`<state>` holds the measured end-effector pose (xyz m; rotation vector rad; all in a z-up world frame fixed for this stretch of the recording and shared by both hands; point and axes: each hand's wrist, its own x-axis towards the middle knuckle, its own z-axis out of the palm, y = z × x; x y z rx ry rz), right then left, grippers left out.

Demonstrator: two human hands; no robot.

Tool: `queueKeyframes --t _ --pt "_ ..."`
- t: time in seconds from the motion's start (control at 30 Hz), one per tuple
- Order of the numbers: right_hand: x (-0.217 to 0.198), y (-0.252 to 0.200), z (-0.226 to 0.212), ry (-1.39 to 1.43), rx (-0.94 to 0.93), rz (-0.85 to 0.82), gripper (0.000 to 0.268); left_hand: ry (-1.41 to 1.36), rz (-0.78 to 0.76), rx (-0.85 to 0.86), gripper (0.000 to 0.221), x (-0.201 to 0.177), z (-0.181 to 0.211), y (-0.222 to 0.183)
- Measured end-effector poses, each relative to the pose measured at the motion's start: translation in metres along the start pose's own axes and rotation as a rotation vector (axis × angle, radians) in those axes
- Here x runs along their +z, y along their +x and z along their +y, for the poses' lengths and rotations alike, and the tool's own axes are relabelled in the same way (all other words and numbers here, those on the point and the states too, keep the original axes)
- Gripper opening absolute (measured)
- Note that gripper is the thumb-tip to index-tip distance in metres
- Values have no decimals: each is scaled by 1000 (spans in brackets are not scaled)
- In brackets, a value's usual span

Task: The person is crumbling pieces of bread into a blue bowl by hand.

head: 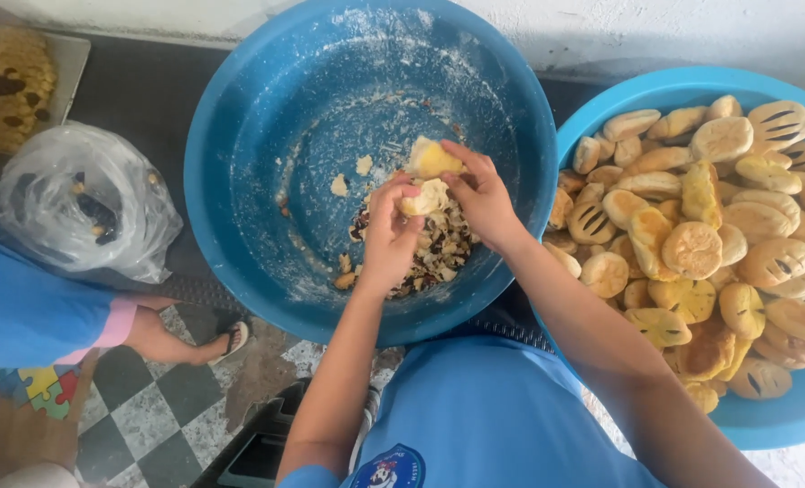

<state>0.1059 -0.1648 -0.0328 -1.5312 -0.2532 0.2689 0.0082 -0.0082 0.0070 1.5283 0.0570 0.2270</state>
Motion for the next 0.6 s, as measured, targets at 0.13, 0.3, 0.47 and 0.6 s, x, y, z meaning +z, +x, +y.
queueKeyframes --t 0.13,0.3,0.47,0.6 --pt "-3 -13 -19 -286 -97 -58 44 275 -54 129 30 -13 -8 2" --pt "-3 -13 32 -494 -62 -241 44 492 -144 376 66 -6 -43 3" --pt "18 -35 25 -446 -313 -148 45 294 205 33 59 7 -45 7" --pt "24 -38 0 -536 -603 -167 34 -504 74 -538 51 1 -22 21"
